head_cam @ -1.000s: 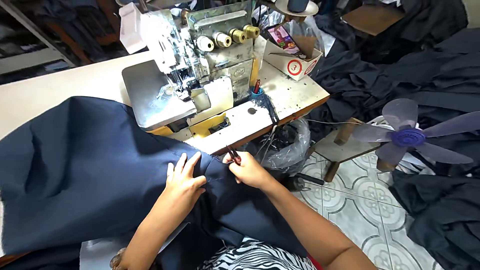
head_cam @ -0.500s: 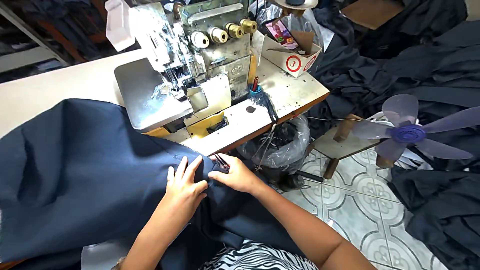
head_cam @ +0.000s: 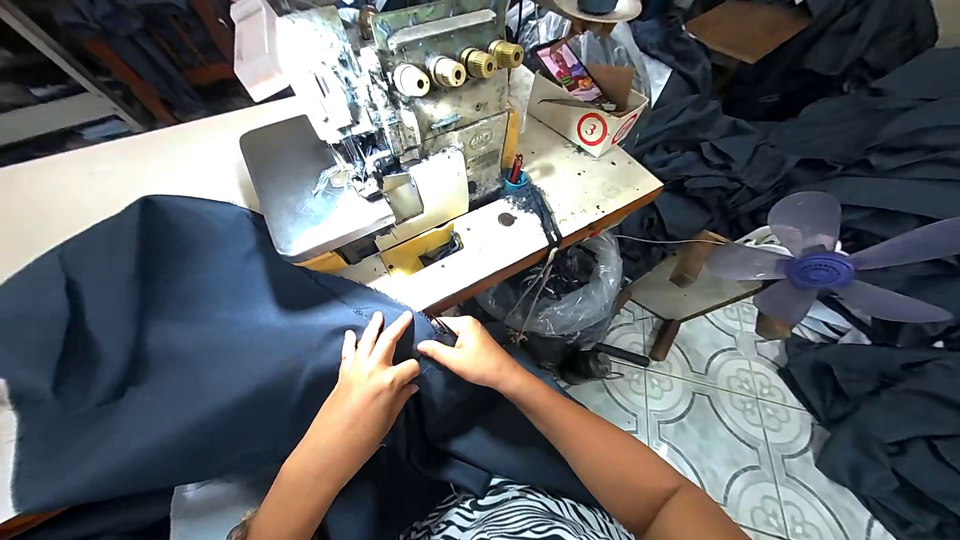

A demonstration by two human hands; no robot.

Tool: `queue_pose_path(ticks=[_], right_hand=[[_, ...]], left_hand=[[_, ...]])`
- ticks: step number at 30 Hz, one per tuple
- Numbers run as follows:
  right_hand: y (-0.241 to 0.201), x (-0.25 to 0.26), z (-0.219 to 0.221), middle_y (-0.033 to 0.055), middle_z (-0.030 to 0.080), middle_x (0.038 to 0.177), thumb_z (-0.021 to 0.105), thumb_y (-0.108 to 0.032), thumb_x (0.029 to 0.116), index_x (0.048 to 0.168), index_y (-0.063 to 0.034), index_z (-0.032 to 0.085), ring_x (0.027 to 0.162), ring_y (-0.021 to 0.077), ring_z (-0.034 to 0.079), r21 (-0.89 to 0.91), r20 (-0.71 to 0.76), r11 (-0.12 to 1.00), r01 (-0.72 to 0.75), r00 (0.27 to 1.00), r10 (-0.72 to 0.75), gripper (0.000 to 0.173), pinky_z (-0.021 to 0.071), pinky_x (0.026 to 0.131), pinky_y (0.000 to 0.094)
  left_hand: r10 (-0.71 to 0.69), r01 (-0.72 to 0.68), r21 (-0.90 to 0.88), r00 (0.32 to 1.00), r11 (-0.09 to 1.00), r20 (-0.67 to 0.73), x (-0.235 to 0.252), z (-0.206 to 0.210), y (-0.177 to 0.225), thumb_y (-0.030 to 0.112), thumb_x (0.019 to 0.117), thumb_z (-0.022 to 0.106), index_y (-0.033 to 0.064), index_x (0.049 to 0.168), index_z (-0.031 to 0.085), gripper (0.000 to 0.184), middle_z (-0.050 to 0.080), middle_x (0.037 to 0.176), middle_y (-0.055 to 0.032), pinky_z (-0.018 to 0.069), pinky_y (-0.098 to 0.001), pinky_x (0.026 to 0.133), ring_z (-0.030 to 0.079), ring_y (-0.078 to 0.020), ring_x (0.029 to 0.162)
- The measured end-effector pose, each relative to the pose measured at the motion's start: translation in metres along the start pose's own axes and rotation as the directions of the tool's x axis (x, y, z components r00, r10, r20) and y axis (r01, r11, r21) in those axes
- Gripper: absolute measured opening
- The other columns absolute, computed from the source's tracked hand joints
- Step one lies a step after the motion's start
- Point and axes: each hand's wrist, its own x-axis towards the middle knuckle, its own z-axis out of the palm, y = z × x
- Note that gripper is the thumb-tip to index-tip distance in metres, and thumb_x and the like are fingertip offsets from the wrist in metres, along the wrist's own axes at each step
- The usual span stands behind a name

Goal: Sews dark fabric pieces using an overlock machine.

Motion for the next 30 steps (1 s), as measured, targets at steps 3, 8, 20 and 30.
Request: queue_pose_path(ticks=[3,8,20,30], right_hand=[[0.002,-0.004,-0.008,0.0029,0.067,0.084,0.066,-0.016,0.0977,0.100,0.0020,0.071,0.076,-0.0008,0.059,0.059,0.054,0.998,-0.035,0.998,0.032,0.019,0.0489,0.073,0.0196],[-0.006,-0.004,-0.025,-0.0095,0.052,0.062,0.062,-0.015,0.0992,0.085,-0.0063,0.066,0.049,-0.0046,0.039,0.204,0.182,0.972,-0.116,0.980,0.079,0.017,0.0340,0.047,0.0153],[-0.033,-0.043,-0.004,-0.0135,0.052,0.064,0.064,-0.010,0.0954,0.078,-0.0075,0.064,0.058,-0.0116,0.045,0.174,0.227,0.982,0.074,0.967,-0.113,0.018,0.0380,0.055,0.0090],[-0.026,-0.067,0.002,-0.0066,0.055,0.069,0.058,-0.009,0.0968,0.085,-0.0011,0.067,0.064,-0.0123,0.046,0.033,0.195,0.962,0.270,0.943,-0.271,0.017,0.0380,0.060,0.0050]], left_hand=[[0.004,-0.004,-0.018,1.000,1.000,-0.011,-0.001,-0.001,-0.003,0.011,0.0798,0.081,0.0083,0.086,0.076,0.009,0.052,0.150,-0.0233,0.0298,-0.0825,0.103,0.043,-0.0541,0.140],[0.193,-0.193,-0.031,0.981,0.981,-0.030,-0.009,-0.015,0.008,0.018,0.0989,0.058,0.0095,0.088,0.071,0.019,0.071,0.121,-0.0126,0.0470,-0.0688,0.100,0.065,-0.0397,0.121],[0.336,-0.337,0.012,0.936,0.942,-0.107,-0.018,-0.051,0.023,0.008,0.1021,0.051,0.0118,0.102,0.075,0.025,0.070,0.083,-0.0055,0.0500,-0.0320,0.058,0.065,-0.0201,0.070],[0.359,-0.377,-0.043,0.908,0.925,-0.217,-0.030,-0.041,0.020,0.010,0.1021,0.058,0.0145,0.100,0.077,0.020,0.073,0.089,-0.0013,0.0511,-0.0321,0.089,0.067,-0.0160,0.091]])
